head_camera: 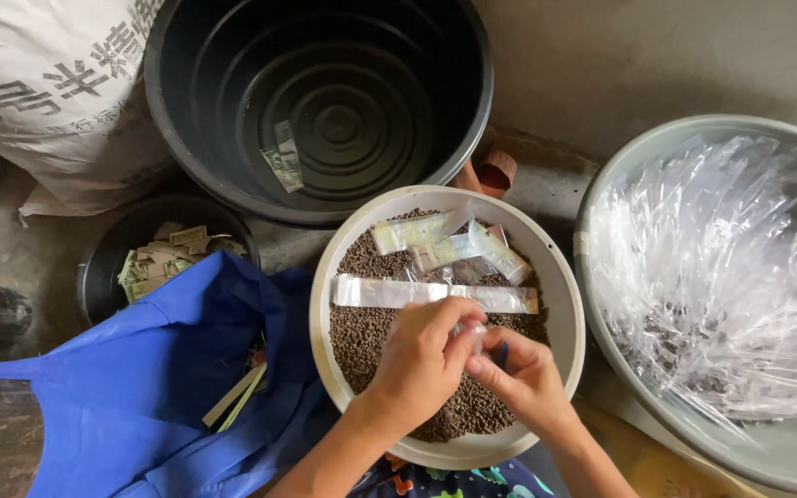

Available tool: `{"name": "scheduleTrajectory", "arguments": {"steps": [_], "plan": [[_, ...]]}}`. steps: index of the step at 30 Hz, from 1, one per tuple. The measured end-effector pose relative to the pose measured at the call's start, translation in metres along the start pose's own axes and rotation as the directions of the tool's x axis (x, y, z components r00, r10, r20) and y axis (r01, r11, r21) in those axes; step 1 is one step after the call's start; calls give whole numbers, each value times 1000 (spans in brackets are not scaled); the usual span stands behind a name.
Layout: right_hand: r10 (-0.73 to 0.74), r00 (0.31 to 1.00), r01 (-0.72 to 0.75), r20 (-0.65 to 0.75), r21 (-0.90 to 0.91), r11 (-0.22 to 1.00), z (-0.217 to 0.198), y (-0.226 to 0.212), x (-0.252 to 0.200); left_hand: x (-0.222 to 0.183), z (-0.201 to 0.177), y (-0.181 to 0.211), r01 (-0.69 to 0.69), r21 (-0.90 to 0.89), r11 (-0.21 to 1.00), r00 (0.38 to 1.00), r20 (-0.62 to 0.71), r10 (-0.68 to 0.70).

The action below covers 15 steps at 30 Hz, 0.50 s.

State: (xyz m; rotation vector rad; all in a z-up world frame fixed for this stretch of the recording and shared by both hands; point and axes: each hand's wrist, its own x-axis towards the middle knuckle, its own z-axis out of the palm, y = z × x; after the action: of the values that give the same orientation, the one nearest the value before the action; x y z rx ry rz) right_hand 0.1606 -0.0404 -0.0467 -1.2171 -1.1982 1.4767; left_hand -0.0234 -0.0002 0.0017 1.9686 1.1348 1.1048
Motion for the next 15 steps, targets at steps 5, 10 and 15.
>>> {"name": "scheduleTrajectory", "arguments": {"steps": [5, 10, 15], "plan": [[24, 993, 9, -112, 283, 959, -33, 11, -5, 2, -11, 3, 194, -387, 901, 971, 204, -121], [166, 986, -161, -24, 127, 979, -19, -17, -11, 3, 2, -14, 242, -258, 935, 936, 315, -155], [117, 970, -135, -211, -70, 988, -8, -8, -7, 7, 14, -20, 252, -464, 849, 952, 277, -131]]}}
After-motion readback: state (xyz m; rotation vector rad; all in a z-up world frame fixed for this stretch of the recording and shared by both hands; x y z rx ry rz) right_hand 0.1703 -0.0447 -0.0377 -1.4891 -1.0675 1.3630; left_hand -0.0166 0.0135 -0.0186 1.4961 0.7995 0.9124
